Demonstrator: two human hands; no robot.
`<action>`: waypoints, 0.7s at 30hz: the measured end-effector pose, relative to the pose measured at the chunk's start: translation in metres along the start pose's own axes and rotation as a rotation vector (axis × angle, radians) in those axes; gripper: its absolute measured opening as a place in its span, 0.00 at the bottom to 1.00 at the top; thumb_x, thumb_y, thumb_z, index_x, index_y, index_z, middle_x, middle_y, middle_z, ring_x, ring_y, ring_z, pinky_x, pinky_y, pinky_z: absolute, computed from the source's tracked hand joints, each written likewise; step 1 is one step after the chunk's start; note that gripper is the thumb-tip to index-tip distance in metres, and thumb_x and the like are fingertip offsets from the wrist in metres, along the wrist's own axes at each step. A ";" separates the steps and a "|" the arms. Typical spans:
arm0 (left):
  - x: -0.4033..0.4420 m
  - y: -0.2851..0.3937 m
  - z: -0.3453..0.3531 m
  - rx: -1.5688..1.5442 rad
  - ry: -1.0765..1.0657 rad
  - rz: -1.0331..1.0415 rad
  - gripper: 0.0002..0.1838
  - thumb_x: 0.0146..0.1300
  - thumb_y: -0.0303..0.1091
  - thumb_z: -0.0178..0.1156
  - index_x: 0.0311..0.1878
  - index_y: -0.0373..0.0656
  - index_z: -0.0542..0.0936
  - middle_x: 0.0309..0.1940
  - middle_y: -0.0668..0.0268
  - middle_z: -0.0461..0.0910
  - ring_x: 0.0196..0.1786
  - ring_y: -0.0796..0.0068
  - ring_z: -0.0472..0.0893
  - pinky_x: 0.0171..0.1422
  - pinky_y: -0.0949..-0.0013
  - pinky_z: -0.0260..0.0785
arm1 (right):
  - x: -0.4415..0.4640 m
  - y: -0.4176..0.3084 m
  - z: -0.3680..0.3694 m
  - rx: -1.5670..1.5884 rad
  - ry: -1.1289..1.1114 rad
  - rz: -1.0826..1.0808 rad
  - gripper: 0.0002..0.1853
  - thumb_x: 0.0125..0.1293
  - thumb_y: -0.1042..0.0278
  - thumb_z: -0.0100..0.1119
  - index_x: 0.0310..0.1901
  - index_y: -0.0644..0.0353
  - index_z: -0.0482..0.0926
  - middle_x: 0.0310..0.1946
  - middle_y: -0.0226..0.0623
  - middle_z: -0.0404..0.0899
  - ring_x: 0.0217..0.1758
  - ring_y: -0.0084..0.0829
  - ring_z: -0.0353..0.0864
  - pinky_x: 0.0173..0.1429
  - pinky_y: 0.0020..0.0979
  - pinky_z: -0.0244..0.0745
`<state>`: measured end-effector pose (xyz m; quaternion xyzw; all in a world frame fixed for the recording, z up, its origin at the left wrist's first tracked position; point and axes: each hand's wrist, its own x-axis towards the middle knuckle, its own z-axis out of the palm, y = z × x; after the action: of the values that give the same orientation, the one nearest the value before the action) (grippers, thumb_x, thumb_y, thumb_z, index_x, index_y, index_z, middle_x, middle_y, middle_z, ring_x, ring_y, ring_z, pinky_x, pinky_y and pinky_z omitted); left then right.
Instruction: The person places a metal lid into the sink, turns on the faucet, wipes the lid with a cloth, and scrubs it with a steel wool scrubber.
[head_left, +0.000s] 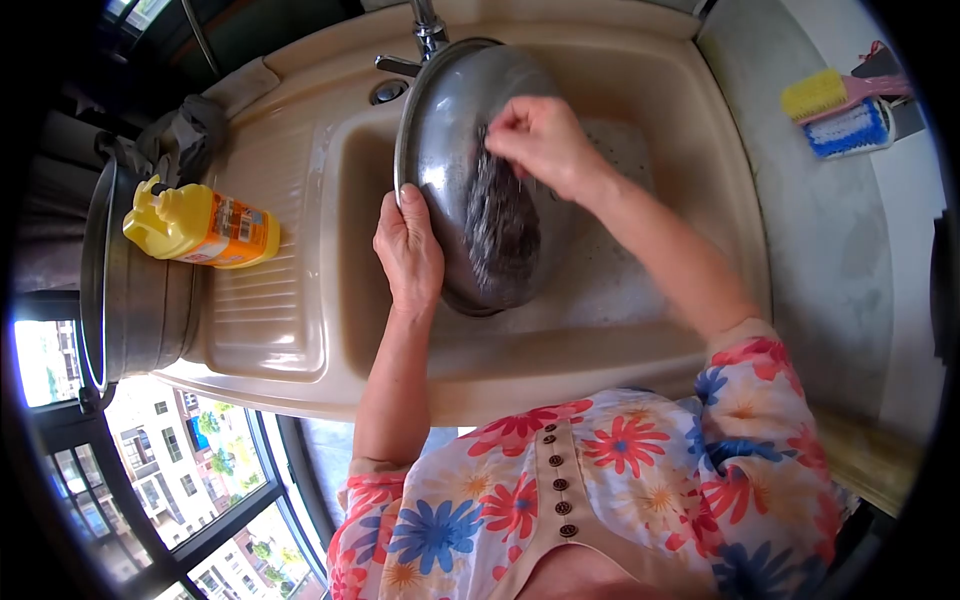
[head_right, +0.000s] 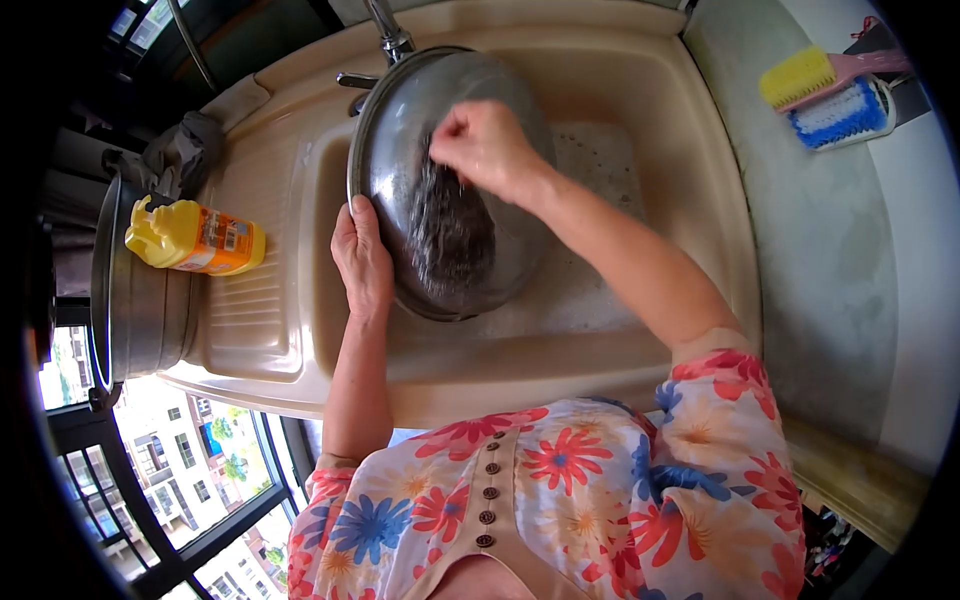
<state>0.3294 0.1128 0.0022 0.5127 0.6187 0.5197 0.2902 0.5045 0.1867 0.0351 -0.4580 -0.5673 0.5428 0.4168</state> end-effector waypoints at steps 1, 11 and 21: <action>0.000 0.000 0.000 -0.002 -0.010 -0.013 0.23 0.71 0.47 0.43 0.27 0.36 0.66 0.18 0.66 0.63 0.26 0.79 0.60 0.31 0.72 0.60 | 0.019 0.005 -0.009 -0.079 0.107 -0.087 0.05 0.52 0.74 0.60 0.28 0.66 0.76 0.20 0.32 0.76 0.19 0.20 0.73 0.22 0.23 0.68; 0.001 0.000 -0.002 0.055 0.009 -0.018 0.23 0.71 0.47 0.43 0.27 0.36 0.67 0.18 0.67 0.63 0.26 0.79 0.61 0.31 0.72 0.60 | -0.008 0.002 0.008 0.064 -0.027 0.028 0.04 0.53 0.74 0.61 0.29 0.65 0.76 0.19 0.30 0.75 0.17 0.17 0.71 0.18 0.20 0.65; 0.001 -0.001 -0.001 0.062 0.029 0.009 0.23 0.71 0.46 0.43 0.27 0.35 0.67 0.18 0.66 0.63 0.26 0.78 0.61 0.31 0.71 0.60 | 0.036 0.006 -0.011 0.018 0.129 -0.050 0.04 0.52 0.71 0.61 0.28 0.61 0.76 0.18 0.28 0.73 0.17 0.19 0.69 0.18 0.23 0.62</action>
<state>0.3281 0.1135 0.0020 0.5166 0.6365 0.5090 0.2626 0.5075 0.2245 0.0289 -0.4740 -0.5457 0.5065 0.4701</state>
